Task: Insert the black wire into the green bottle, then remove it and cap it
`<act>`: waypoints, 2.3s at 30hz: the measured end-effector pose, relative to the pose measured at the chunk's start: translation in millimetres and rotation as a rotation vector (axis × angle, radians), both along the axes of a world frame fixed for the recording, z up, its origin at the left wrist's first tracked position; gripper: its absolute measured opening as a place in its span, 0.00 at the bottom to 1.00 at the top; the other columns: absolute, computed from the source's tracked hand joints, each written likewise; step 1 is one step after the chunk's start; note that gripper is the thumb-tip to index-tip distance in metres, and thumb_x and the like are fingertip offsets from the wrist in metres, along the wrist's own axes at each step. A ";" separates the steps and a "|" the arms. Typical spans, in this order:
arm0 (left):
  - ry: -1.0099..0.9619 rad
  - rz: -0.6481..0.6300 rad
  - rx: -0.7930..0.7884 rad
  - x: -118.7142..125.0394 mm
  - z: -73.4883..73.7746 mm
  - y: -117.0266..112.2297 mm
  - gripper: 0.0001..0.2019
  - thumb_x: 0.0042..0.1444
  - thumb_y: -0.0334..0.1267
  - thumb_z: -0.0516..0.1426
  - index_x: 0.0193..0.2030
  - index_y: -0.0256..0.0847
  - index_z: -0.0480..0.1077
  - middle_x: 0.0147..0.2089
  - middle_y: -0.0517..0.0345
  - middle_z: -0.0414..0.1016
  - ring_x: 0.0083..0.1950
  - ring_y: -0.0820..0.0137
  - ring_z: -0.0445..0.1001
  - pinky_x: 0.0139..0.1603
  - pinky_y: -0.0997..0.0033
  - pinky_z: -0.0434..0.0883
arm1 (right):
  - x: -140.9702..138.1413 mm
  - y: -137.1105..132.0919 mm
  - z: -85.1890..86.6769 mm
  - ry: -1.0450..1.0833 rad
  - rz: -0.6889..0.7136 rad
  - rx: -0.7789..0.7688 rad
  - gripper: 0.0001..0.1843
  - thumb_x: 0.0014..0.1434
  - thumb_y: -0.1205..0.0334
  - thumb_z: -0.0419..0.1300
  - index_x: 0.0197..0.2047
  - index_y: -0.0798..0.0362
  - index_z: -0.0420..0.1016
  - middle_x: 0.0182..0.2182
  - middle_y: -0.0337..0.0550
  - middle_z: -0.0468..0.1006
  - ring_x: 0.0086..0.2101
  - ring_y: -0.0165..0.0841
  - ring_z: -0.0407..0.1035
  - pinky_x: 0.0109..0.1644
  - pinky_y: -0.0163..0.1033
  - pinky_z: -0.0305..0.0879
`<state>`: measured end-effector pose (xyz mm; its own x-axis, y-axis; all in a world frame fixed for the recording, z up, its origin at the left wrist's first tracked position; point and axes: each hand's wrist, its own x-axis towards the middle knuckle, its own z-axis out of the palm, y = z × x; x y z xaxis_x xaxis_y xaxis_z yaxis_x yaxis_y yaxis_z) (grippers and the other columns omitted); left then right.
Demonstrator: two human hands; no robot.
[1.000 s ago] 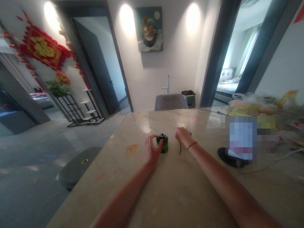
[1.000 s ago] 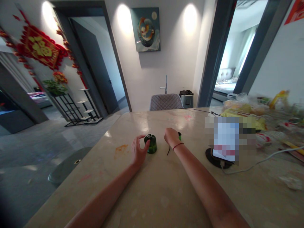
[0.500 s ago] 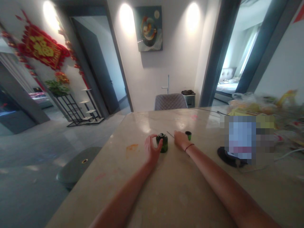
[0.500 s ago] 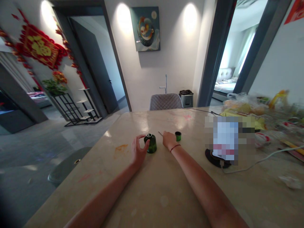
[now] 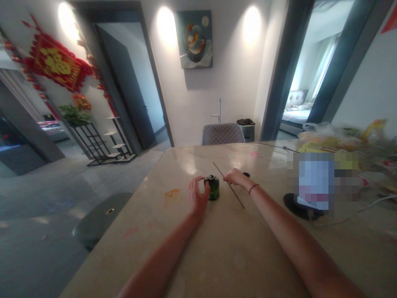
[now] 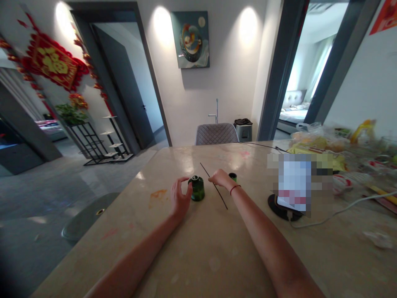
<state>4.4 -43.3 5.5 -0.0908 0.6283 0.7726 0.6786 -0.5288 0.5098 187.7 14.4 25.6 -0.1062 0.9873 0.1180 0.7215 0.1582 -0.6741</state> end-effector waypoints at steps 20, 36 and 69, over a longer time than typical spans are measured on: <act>0.104 0.022 0.049 -3.2 7.2 -9.7 0.07 0.55 0.42 0.52 0.33 0.42 0.68 0.45 0.56 0.70 0.47 0.67 0.67 0.50 0.63 0.61 | -20.6 -32.4 60.2 1.088 0.231 -0.054 0.12 0.40 0.61 0.68 0.26 0.56 0.70 0.22 0.38 0.75 0.25 0.27 0.71 0.33 0.34 0.71; 0.103 -0.011 0.037 -3.4 5.8 -7.5 0.09 0.57 0.40 0.50 0.31 0.42 0.68 0.44 0.56 0.70 0.47 0.68 0.67 0.50 0.63 0.61 | 14.8 -23.1 72.2 1.269 0.071 0.189 0.14 0.38 0.58 0.68 0.27 0.57 0.73 0.22 0.38 0.75 0.24 0.26 0.70 0.34 0.33 0.70; 0.037 -0.016 -0.015 -2.5 1.6 -1.0 0.09 0.58 0.39 0.47 0.34 0.41 0.66 0.41 0.55 0.72 0.45 0.68 0.68 0.48 0.63 0.62 | -24.4 -26.8 62.6 1.153 -0.008 0.178 0.14 0.37 0.55 0.67 0.24 0.56 0.72 0.20 0.37 0.73 0.23 0.26 0.68 0.33 0.36 0.69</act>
